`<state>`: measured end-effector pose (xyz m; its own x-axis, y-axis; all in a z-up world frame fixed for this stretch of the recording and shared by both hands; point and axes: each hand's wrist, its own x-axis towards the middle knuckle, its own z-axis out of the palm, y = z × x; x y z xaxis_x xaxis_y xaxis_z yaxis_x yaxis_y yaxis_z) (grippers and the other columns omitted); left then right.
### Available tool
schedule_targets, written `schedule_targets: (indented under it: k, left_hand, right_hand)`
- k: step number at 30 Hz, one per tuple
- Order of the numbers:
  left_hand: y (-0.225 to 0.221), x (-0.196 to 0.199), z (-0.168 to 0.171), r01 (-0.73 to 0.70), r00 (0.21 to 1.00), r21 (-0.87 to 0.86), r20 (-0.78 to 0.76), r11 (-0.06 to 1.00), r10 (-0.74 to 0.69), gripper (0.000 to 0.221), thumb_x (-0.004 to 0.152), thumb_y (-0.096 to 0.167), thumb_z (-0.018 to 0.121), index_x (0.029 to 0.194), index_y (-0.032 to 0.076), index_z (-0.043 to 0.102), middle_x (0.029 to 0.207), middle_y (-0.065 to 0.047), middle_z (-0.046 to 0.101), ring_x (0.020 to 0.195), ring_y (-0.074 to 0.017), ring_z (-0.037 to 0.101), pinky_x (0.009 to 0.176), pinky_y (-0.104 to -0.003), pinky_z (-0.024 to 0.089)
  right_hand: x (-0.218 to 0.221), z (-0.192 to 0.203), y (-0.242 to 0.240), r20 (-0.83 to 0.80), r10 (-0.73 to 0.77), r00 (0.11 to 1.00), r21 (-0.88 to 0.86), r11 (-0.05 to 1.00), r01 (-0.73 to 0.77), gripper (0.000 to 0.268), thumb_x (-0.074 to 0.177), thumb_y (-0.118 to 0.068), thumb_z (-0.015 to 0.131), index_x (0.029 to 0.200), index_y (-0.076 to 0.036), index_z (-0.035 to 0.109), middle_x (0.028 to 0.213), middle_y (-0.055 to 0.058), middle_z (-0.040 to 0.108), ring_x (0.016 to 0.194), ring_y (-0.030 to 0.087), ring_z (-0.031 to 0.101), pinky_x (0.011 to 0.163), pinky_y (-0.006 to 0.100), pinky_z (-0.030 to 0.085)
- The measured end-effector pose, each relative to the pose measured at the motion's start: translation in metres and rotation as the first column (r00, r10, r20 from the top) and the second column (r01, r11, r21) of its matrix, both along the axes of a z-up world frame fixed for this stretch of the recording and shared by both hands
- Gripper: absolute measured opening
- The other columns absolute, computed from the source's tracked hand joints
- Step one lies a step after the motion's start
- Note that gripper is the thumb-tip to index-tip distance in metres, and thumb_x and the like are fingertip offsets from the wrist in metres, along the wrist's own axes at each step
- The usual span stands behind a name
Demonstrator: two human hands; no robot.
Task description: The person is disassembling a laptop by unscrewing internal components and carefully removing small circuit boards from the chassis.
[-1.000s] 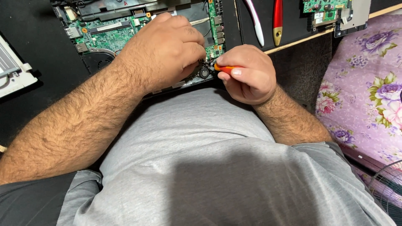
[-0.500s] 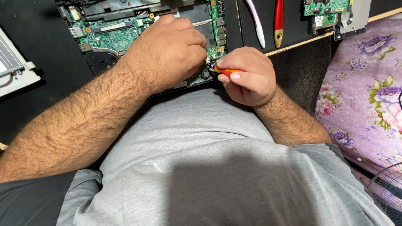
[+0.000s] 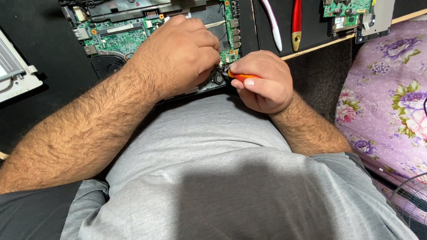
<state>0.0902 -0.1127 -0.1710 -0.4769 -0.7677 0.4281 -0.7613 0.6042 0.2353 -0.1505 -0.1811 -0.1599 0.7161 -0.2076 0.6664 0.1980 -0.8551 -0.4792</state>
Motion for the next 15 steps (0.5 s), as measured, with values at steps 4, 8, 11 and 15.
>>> schedule_targets:
  k: [4, 8, 11, 15]
  left_hand:
    - [0.0000, -0.0004, -0.0003, -0.006, 1.000, 0.003, 0.012, 1.000, 0.006, 0.007, 0.092, 0.026, 0.073, 0.085, 0.024, 0.072, 0.104, 0.011, 0.074, 0.090, -0.0200, 0.061, 0.073, -0.036, 0.045]
    - [-0.0001, -0.0010, -0.0016, -0.010, 1.000, -0.015, 0.012, 1.000, 0.010, 0.011, 0.093, 0.027, 0.072, 0.083, 0.024, 0.071, 0.101, 0.011, 0.073, 0.088, -0.0207, 0.060, 0.072, -0.037, 0.045]
    - [0.0001, -0.0017, -0.0018, -0.017, 1.000, -0.013, 0.022, 1.000, 0.017, 0.014, 0.094, 0.027, 0.072, 0.081, 0.025, 0.070, 0.099, 0.012, 0.072, 0.087, -0.0201, 0.059, 0.072, -0.036, 0.045]
    - [0.0003, -0.0026, -0.0017, -0.028, 0.999, -0.018, 0.040, 0.999, 0.029, 0.015, 0.096, 0.027, 0.072, 0.081, 0.026, 0.070, 0.099, 0.012, 0.072, 0.087, -0.0194, 0.059, 0.072, -0.036, 0.045]
  right_hand:
    - [0.0028, 0.0018, 0.0007, 0.005, 0.003, 1.000, -0.003, 1.000, -0.003, 0.029, 0.107, 0.000, 0.063, 0.126, -0.012, 0.044, 0.102, 0.023, 0.070, 0.082, 0.035, 0.071, 0.071, 0.048, 0.062]
    - [0.0044, 0.0028, 0.0011, 0.007, 0.020, 1.000, 0.001, 1.000, -0.020, 0.032, 0.106, 0.001, 0.063, 0.127, -0.013, 0.044, 0.102, 0.023, 0.070, 0.082, 0.035, 0.071, 0.071, 0.048, 0.061]
    - [0.0042, 0.0031, 0.0011, 0.003, 0.023, 1.000, 0.000, 1.000, -0.023, 0.033, 0.107, 0.002, 0.063, 0.128, -0.013, 0.043, 0.103, 0.023, 0.069, 0.082, 0.035, 0.071, 0.071, 0.048, 0.061]
    - [0.0044, 0.0023, 0.0009, 0.012, 0.024, 1.000, -0.011, 1.000, -0.024, 0.034, 0.106, 0.002, 0.064, 0.129, -0.013, 0.043, 0.103, 0.023, 0.070, 0.083, 0.036, 0.071, 0.071, 0.048, 0.062]
